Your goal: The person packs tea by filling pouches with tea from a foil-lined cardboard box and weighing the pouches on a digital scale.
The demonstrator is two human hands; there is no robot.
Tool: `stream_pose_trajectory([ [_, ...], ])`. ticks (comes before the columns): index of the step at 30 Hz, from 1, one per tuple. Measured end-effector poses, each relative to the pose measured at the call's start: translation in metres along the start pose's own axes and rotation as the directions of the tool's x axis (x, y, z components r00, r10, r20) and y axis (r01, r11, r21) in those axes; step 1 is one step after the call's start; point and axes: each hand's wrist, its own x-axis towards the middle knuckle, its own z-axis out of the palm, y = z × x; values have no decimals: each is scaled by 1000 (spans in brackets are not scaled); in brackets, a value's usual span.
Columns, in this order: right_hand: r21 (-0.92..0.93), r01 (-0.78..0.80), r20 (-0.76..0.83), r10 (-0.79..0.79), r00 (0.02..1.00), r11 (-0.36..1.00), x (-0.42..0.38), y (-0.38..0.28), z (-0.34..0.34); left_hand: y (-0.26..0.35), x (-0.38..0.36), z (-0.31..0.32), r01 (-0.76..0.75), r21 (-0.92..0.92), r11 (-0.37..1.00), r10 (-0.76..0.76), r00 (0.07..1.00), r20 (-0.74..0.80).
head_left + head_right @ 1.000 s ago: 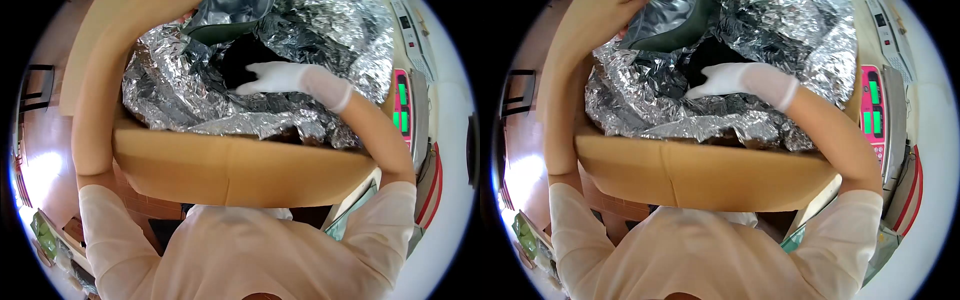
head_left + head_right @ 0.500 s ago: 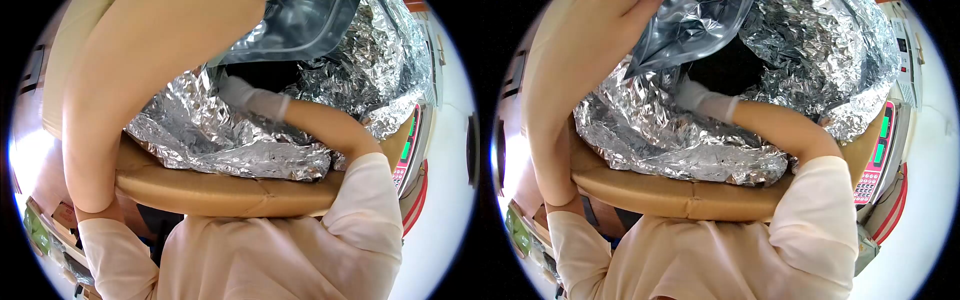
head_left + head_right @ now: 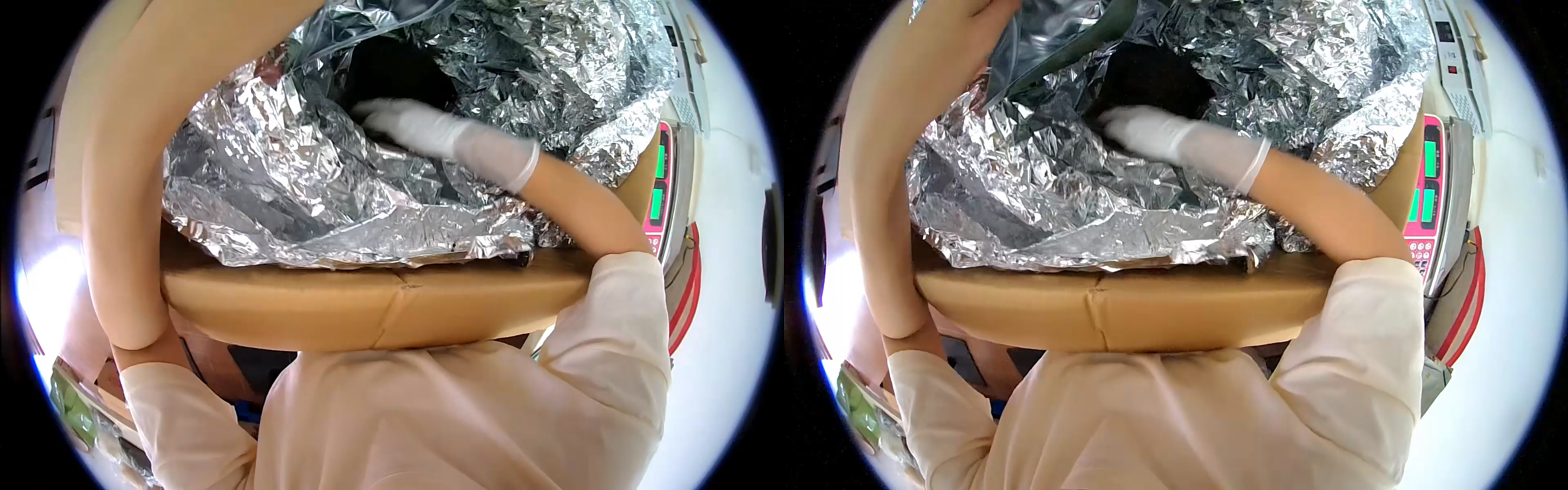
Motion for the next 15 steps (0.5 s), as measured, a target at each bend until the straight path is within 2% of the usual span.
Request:
stream_pose_trajectory([
  [1,-153,-39,-20,36,999,987,3,12,-15,1,2,0,71,-50,996,-64,990,125],
  [2,-552,-113,49,167,985,826,0,10,-31,-13,9,14,-7,-25,1000,10,993,122],
  [3,-823,-132,38,285,958,553,-4,22,-33,-17,10,22,-47,-13,999,48,992,120],
  [4,-852,-120,130,430,893,509,-1,37,-32,-20,11,29,-87,-1,996,86,989,118],
  [5,-764,-133,250,479,841,632,0,51,-31,-19,11,32,-52,25,998,47,986,160],
  [6,-764,-134,251,481,840,632,2,70,-24,-17,12,33,-34,37,999,26,983,180],
  [8,-738,-177,335,581,741,652,8,118,1,-11,14,36,-12,53,999,-1,971,237],
  [10,-759,-125,334,547,768,639,1,136,15,-7,14,41,0,58,998,-18,950,312],
  [11,-781,-77,328,512,794,620,0,140,22,-18,12,47,-112,48,993,95,959,268],
  [12,-780,-73,333,510,793,621,-4,132,20,-18,10,49,-108,48,993,91,958,271],
  [15,-772,-177,181,479,859,610,-16,66,-8,-11,0,45,-248,82,965,232,959,164],
])
